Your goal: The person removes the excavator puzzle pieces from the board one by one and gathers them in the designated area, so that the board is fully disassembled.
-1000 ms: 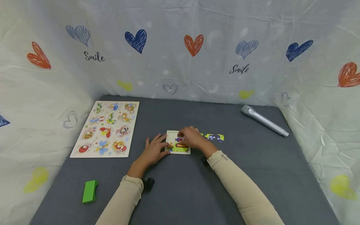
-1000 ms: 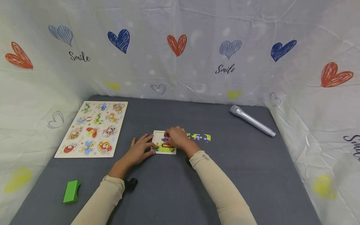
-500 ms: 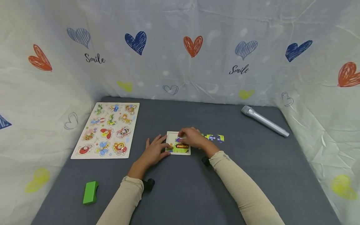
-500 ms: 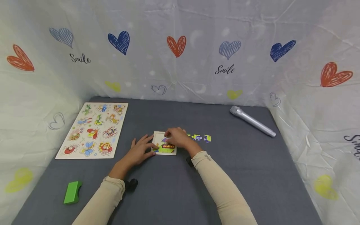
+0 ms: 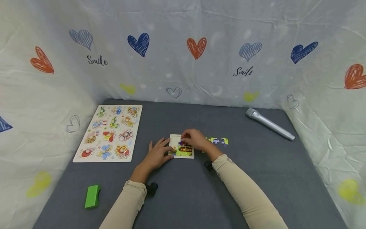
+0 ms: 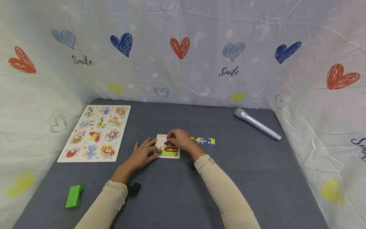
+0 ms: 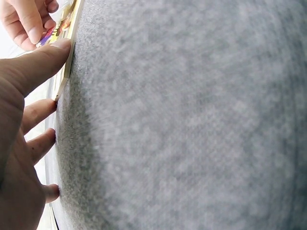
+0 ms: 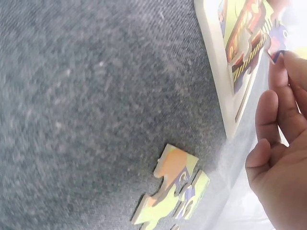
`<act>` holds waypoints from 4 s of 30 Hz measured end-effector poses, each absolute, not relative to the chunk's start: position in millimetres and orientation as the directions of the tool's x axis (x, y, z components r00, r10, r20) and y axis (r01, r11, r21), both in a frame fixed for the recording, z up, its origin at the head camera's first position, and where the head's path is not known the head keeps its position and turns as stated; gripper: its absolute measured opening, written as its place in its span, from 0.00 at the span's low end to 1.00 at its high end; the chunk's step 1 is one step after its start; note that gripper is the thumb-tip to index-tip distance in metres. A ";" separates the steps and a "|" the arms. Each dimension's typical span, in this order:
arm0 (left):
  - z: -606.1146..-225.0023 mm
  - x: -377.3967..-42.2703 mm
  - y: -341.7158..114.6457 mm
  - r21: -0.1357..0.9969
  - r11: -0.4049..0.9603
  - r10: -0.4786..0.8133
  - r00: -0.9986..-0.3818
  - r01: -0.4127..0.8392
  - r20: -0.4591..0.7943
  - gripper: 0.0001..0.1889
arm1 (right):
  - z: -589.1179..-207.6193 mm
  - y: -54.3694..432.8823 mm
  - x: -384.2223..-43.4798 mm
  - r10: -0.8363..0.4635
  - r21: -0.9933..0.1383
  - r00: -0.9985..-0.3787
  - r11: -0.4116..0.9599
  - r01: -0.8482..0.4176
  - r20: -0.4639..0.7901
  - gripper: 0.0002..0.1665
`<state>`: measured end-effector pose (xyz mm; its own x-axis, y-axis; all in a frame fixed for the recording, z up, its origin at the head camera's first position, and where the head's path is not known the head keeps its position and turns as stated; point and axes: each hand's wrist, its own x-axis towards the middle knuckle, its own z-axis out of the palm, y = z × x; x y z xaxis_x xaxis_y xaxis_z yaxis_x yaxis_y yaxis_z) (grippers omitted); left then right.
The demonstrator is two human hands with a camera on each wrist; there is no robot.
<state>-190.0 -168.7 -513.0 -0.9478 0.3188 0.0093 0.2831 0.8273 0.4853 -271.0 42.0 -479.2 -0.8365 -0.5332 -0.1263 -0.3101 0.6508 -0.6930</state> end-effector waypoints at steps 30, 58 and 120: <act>-509.0 -186.8 -163.3 0.506 0.817 0.311 -0.950 0.276 0.016 0.13 | -462.1 125.6 -272.0 -0.461 -0.769 -0.882 0.596 -0.230 -0.094 0.09; -513.7 -188.9 -169.7 0.501 0.814 0.325 -0.945 0.293 0.026 0.14 | -474.6 161.4 -262.1 -0.387 -0.623 -0.915 0.745 -0.238 -0.113 0.08; -517.0 -189.5 -175.3 0.501 0.816 0.318 -0.948 0.289 0.030 0.14 | -477.0 209.5 -228.9 -0.400 -0.356 -0.916 0.860 -0.366 -0.023 0.17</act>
<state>-189.5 -175.3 -517.0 -0.9477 0.3177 0.0296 0.2891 0.8156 0.5013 -228.9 209.5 -477.0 -0.9164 -0.3997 -0.0226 -0.3663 0.8599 -0.3556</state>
